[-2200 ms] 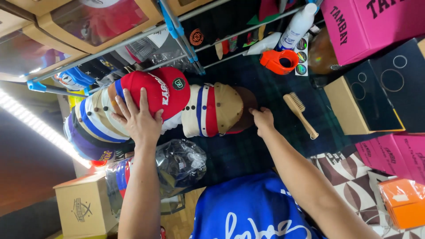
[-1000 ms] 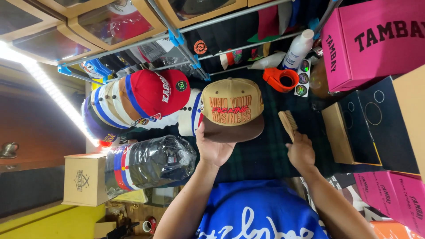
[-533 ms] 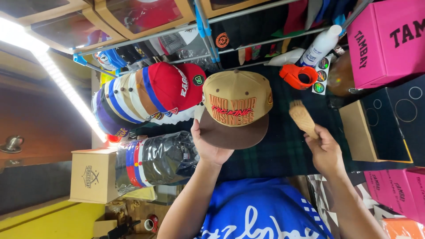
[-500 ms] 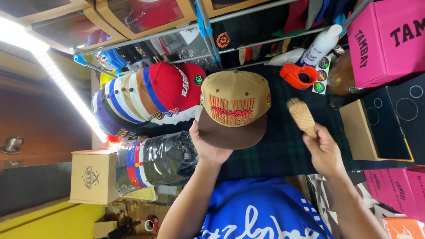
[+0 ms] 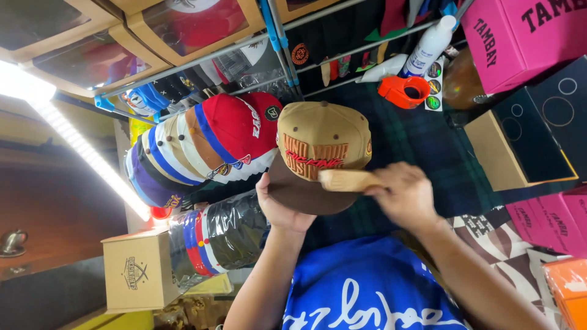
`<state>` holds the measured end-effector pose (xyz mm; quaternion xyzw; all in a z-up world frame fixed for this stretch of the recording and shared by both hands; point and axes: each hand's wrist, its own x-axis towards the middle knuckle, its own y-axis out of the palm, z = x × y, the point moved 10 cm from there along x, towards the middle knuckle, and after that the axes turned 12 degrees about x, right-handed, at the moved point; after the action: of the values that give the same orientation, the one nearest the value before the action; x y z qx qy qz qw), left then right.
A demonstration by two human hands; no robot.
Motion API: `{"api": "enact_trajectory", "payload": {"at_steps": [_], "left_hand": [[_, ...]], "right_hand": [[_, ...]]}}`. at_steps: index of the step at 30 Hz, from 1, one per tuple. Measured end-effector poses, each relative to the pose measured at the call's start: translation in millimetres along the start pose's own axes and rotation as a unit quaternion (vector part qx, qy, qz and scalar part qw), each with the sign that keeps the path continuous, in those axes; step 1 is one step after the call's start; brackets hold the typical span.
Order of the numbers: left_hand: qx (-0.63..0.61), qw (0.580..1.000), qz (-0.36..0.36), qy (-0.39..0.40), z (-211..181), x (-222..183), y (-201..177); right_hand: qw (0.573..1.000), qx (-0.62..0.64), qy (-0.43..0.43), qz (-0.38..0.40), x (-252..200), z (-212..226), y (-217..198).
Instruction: Cleaning and inspecting baseball caps using a brush at a packing station
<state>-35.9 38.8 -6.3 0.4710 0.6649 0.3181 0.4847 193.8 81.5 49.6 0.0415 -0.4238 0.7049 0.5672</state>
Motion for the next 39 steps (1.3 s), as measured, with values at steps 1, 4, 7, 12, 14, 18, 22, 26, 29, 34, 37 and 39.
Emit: {"api": "enact_trajectory", "payload": {"at_steps": [1, 4, 7, 12, 14, 18, 22, 26, 29, 34, 37, 39], "left_hand": [[0.001, 1.000, 0.001, -0.004, -2.0, 1.4, -0.3], [0.005, 1.000, 0.000, -0.001, -8.7, 4.4, -5.4], [0.027, 0.999, -0.008, -0.019, -9.6, 7.7, -13.5], [0.027, 0.999, -0.012, -0.038, 6.5, 3.5, 5.6], [0.028, 0.999, -0.013, -0.036, 8.5, 2.3, 16.5], [0.020, 1.000, -0.021, 0.002, 1.6, 7.7, 2.1], [0.004, 1.000, -0.026, 0.011, 8.3, 0.3, 8.0], [0.008, 0.999, -0.030, 0.026, 24.0, -1.4, 34.5], [0.012, 0.998, -0.033, 0.055, 26.2, 1.2, 36.6], [0.020, 0.995, -0.006, 0.098, 25.1, -2.9, 51.3], [0.003, 0.997, 0.003, 0.083, 44.8, -1.0, 52.8], [0.032, 0.992, 0.003, 0.124, 48.9, -3.0, 72.0]], "right_hand": [[1.000, -0.003, 0.003, -0.002, -12.7, -25.8, -0.4], [0.995, -0.038, 0.092, 0.005, -45.6, -91.0, -9.0], [0.938, 0.024, 0.346, -0.008, -64.2, -120.1, -19.2], [0.993, 0.049, 0.087, -0.070, 26.6, 18.9, -24.6], [0.986, 0.045, 0.145, -0.065, 10.6, -25.7, -10.9], [0.885, -0.107, 0.440, 0.108, -63.3, -171.8, 5.9], [0.872, -0.016, 0.486, 0.060, -67.3, -152.4, -19.5], [0.963, 0.102, 0.248, 0.029, 14.3, -42.9, -38.6], [0.987, 0.088, 0.084, 0.107, 39.9, 9.0, -35.4], [0.983, 0.066, 0.066, 0.155, -5.3, -93.1, -25.9], [0.980, 0.039, 0.135, 0.141, -18.7, -133.1, -37.5], [0.984, 0.003, 0.089, 0.157, -12.3, -111.2, -34.8]]}}
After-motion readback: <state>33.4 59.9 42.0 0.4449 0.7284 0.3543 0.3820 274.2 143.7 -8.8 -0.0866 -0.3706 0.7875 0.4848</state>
